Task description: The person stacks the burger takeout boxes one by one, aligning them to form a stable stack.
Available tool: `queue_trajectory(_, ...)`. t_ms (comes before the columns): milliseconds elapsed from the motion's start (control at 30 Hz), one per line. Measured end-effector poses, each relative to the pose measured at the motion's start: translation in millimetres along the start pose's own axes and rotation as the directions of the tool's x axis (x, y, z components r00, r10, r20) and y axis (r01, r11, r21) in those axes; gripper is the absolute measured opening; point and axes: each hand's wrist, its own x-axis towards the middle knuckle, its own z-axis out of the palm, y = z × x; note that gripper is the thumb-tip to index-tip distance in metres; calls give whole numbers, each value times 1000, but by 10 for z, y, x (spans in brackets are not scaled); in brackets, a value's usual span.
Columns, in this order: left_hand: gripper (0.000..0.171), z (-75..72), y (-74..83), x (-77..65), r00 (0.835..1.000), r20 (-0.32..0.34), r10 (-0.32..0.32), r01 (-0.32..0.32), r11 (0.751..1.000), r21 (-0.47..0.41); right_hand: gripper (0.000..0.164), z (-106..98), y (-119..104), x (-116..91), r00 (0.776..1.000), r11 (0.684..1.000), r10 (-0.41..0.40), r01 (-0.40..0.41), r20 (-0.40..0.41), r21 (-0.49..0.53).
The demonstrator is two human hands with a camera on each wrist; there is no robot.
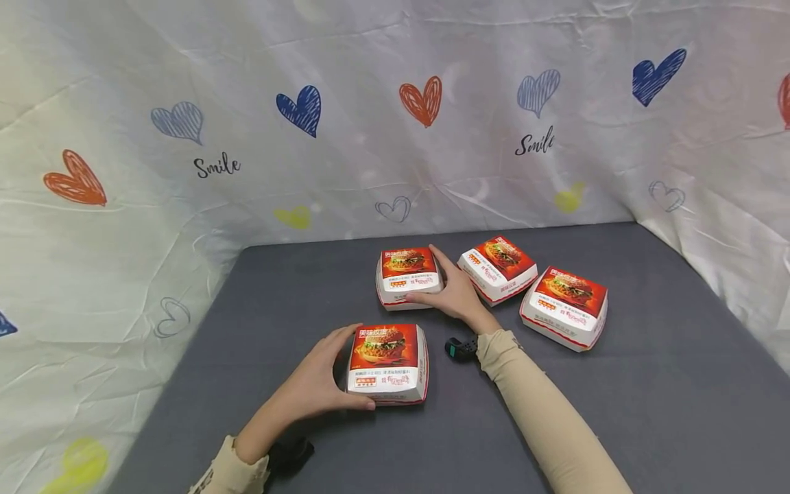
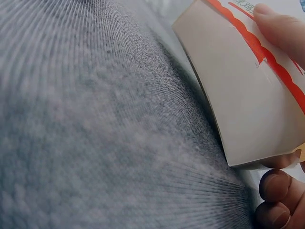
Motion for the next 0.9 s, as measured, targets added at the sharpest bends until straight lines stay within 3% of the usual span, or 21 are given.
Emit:
queue_trajectory(600,128,7,-2,36,999,15,-50,50,999,14,114,-51,-121,61,999,999,-24,25,-34,31)
queue_trajectory(900,129,19,-19,41,999,10,-33,33,999,17,114,-159,-253,59,997,998,-39,42,-72,47)
